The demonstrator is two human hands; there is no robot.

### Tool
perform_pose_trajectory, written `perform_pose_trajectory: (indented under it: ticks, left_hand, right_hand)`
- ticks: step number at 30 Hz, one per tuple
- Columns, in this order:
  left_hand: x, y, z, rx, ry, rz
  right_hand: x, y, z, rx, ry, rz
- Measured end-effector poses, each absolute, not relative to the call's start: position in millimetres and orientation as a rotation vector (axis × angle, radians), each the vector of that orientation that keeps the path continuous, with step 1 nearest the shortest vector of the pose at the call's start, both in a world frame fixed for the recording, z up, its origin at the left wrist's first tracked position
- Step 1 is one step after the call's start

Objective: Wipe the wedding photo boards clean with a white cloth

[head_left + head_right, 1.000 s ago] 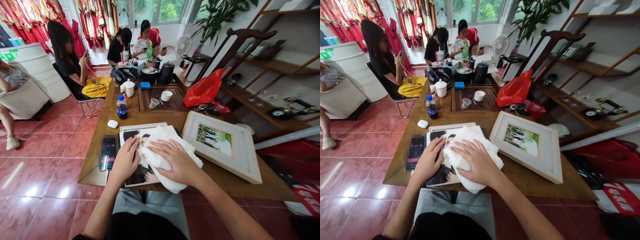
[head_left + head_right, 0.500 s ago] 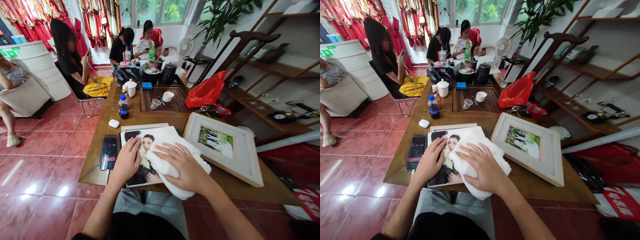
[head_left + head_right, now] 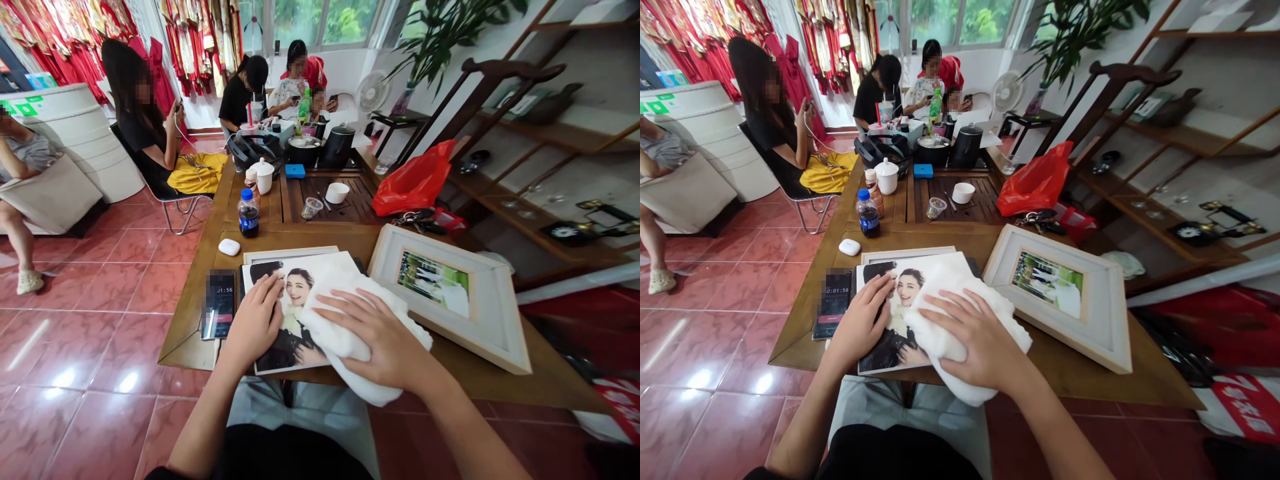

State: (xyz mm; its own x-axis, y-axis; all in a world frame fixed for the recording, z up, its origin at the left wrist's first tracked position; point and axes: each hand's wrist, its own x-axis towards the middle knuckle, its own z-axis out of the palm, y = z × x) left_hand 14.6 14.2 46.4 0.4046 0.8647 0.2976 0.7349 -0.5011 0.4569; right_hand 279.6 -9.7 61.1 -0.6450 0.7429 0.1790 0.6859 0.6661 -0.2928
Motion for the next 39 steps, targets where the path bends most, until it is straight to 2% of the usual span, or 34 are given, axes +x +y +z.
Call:
perform_pose_trajectory:
  ticks: [7, 18, 31, 39]
  left_hand:
    - [15.7, 13.2, 44.4, 2.400, 1.415, 0.746]
    - [14.8, 14.3, 41.9, 2.403, 1.403, 0.755]
    - [12.3, 14.8, 46.0, 2.394, 1.369, 0.744]
    - [16.4, 13.5, 45.2, 2.409, 1.409, 0.746]
  right_hand:
    - [281.4, -13.9, 61.9, -1.220, -2.546, 0.188]
    - [233.1, -21.1, 78.8, -1.120, -2.690, 0.404]
    - [284.8, 12.8, 64.2, -1.466, -2.382, 0.141]
    - [248.3, -0.3, 70.2, -1.303, -2.531, 0.231]
